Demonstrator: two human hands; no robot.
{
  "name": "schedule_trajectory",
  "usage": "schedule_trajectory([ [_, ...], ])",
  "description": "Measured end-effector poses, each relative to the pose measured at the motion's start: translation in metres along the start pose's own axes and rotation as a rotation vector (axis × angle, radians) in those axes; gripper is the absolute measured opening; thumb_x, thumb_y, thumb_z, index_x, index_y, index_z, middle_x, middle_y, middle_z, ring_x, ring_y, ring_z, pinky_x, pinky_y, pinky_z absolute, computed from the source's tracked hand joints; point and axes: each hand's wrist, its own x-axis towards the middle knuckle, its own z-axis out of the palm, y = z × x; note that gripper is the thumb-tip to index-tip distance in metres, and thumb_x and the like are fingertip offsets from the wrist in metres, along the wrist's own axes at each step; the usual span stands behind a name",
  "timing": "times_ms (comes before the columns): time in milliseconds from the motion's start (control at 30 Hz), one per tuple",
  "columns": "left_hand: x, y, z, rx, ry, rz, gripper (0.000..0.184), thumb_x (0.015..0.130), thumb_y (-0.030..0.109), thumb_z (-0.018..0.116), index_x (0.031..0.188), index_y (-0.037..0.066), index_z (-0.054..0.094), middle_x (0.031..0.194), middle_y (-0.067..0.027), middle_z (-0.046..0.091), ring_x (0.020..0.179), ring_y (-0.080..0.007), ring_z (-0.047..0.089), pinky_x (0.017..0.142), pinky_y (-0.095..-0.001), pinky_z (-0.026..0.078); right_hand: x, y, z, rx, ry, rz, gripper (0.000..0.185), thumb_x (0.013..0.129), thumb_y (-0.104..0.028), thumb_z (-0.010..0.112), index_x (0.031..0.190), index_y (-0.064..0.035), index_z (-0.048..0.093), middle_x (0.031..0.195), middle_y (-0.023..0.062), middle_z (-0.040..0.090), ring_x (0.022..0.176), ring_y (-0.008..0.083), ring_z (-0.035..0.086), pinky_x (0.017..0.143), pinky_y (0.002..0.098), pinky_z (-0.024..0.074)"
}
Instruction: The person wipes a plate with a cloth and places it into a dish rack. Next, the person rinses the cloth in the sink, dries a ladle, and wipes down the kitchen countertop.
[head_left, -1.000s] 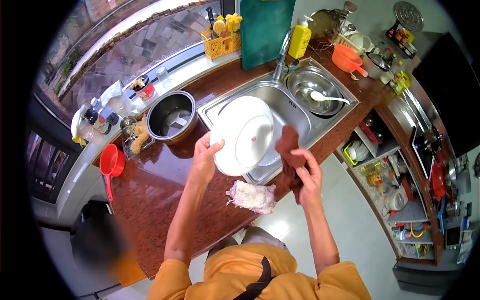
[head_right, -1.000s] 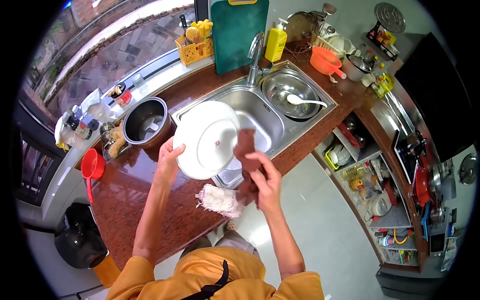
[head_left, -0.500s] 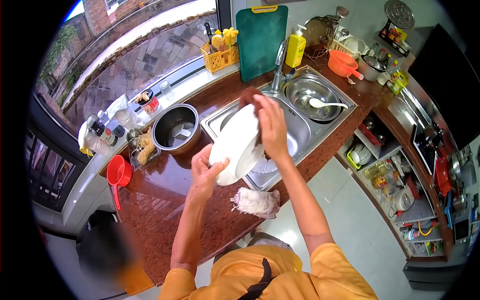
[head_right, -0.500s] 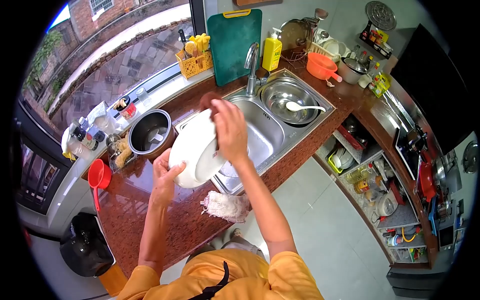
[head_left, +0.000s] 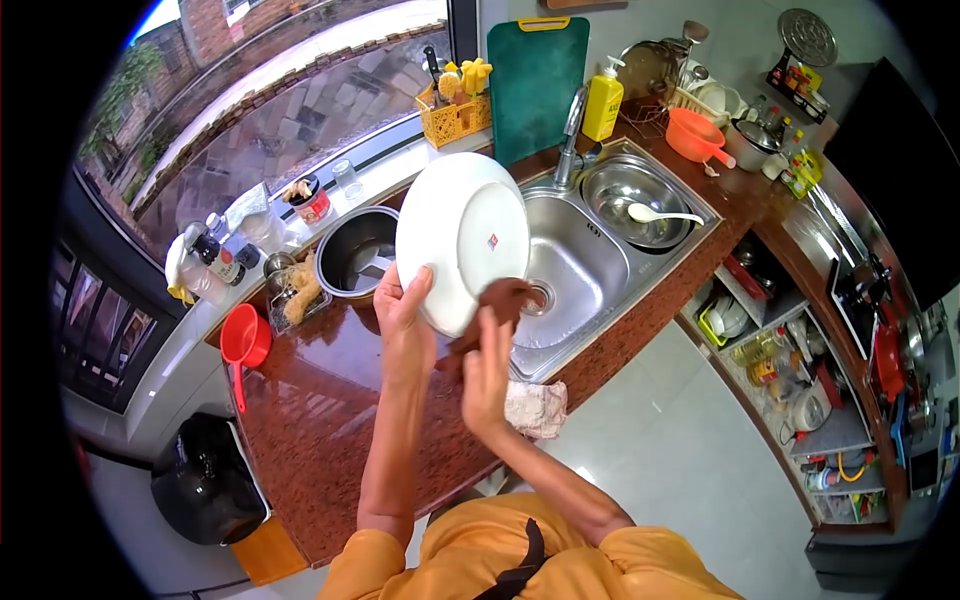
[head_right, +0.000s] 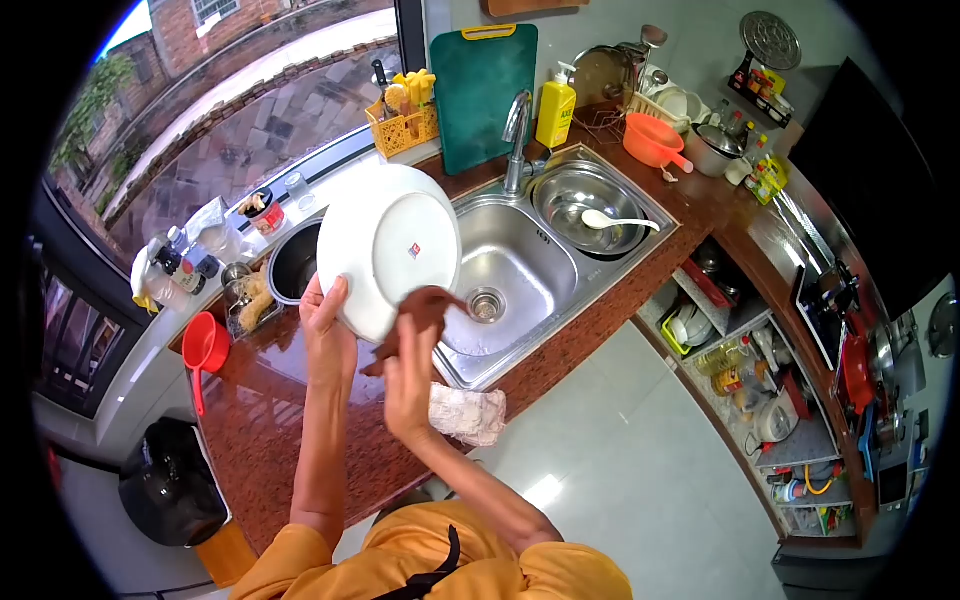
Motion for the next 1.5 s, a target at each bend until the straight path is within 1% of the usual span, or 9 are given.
schedule_trajectory([
  [300, -0.006, 0.02, -0.013, -0.019, -0.105, -0.03, 0.03, 0.082, 0.01, 0.059, 0.107, -0.005, 0.055, 0.101, -0.0085, 0.063, 0.086, -0.011, 0.061, 0.079, -0.0235, 0.047, 0.075, -0.008, -0.022, -0.319, -0.236, -0.724, 0.031, 0.08, -0.022, 0.057, 0.111, -0.0238, 0.062, 0.132, 0.0111, 0.044, 0.124, 0.0384, 0.036, 0.101, 0.0571, 0.0245],
  [533, -0.008, 0.039, 0.002, 0.094, -0.016, 0.023, 0.029, 0.081, 0.009, 0.06, 0.107, -0.006, 0.057, 0.096, -0.0089, 0.064, 0.083, -0.0104, 0.06, 0.077, -0.0237, 0.046, 0.135, 0.019, -0.028, -0.066, -0.025, -0.322, 0.047, 0.088, -0.012, 0.04, 0.134, -0.0032, 0.035, 0.137, 0.0228, 0.032, 0.127, 0.0424, 0.028, 0.105, 0.0444, 0.0217],
  [633, -0.004, 0.04, 0.004, 0.129, -0.007, 0.051, 0.029, 0.081, 0.01, 0.061, 0.105, -0.005, 0.058, 0.094, -0.0086, 0.065, 0.081, -0.0104, 0.06, 0.076, -0.024, 0.046, 0.098, 0.027, -0.015, 0.122, -0.026, 0.118, 0.048, 0.09, -0.007, 0.036, 0.137, -0.0024, 0.03, 0.14, 0.0221, 0.027, 0.13, 0.0401, 0.024, 0.106, 0.0424, 0.0204],
  [733, -0.001, 0.034, 0.002, 0.144, 0.025, 0.054, 0.029, 0.08, 0.01, 0.062, 0.104, -0.005, 0.058, 0.093, -0.0083, 0.065, 0.079, -0.0099, 0.06, 0.074, -0.0234, 0.046, 0.034, 0.024, 0.009, 0.022, -0.06, 0.129, 0.051, 0.09, -0.009, 0.037, 0.139, -0.0011, 0.025, 0.141, 0.0225, 0.026, 0.134, 0.0396, 0.017, 0.108, 0.0441, 0.017],
  [833, 0.0, 0.03, -0.001, 0.229, 0.018, 0.037, 0.025, 0.079, 0.007, 0.061, 0.101, -0.005, 0.058, 0.091, -0.0069, 0.064, 0.076, -0.0079, 0.058, 0.07, -0.0217, 0.046, 0.009, -0.005, 0.013, 0.058, -0.184, -0.05, 0.054, 0.089, -0.012, 0.039, 0.138, 0.0034, 0.022, 0.141, 0.0253, 0.024, 0.132, 0.0464, 0.015, 0.108, 0.0476, 0.0117],
  [967, -0.005, 0.026, -0.011, 0.206, -0.065, -0.083, 0.023, 0.078, 0.006, 0.06, 0.099, -0.004, 0.057, 0.089, -0.0038, 0.062, 0.075, -0.006, 0.056, 0.069, -0.0203, 0.045, 0.051, -0.017, 0.013, 0.043, -0.116, -0.493, 0.042, 0.088, -0.019, 0.047, 0.126, -0.0016, 0.048, 0.132, 0.0277, 0.037, 0.124, 0.0502, 0.028, 0.103, 0.0572, 0.0158],
  [1100, -0.014, 0.032, -0.033, 0.208, -0.215, -0.244, 0.02, 0.078, 0.006, 0.06, 0.097, -0.001, 0.058, 0.085, -0.0016, 0.061, 0.075, -0.0057, 0.056, 0.066, -0.0194, 0.044, 0.113, -0.05, -0.004, -0.353, -0.158, -0.751, 0.032, 0.085, -0.027, 0.053, 0.111, -0.0112, 0.06, 0.119, 0.0151, 0.052, 0.118, 0.0339, 0.044, 0.1, 0.0546, 0.0263],
  [1333, -0.031, 0.061, -0.035, 0.248, -0.123, -0.238, 0.025, 0.076, 0.013, 0.066, 0.094, -0.003, 0.059, 0.082, -0.0047, 0.063, 0.07, -0.0068, 0.057, 0.064, -0.0207, 0.045, 0.171, -0.044, -0.009, 0.058, -0.385, 0.016, 0.024, 0.089, -0.021, 0.048, 0.095, -0.0047, 0.064, 0.086, 0.0088, 0.064, 0.076, 0.0193, 0.06, 0.067, 0.029, 0.0454],
  [1500, -0.038, 0.083, -0.05, 0.169, -0.017, -0.147, 0.029, 0.076, 0.014, 0.065, 0.097, -0.004, 0.058, 0.086, -0.007, 0.064, 0.073, -0.0091, 0.059, 0.068, -0.0221, 0.046, 0.142, 0.025, 0.008, 0.486, -0.226, 0.362, 0.042, 0.095, -0.034, 0.038, 0.099, 0.0022, 0.059, 0.091, 0.0087, 0.063, 0.082, 0.0154, 0.06, 0.074, 0.027, 0.0474],
])
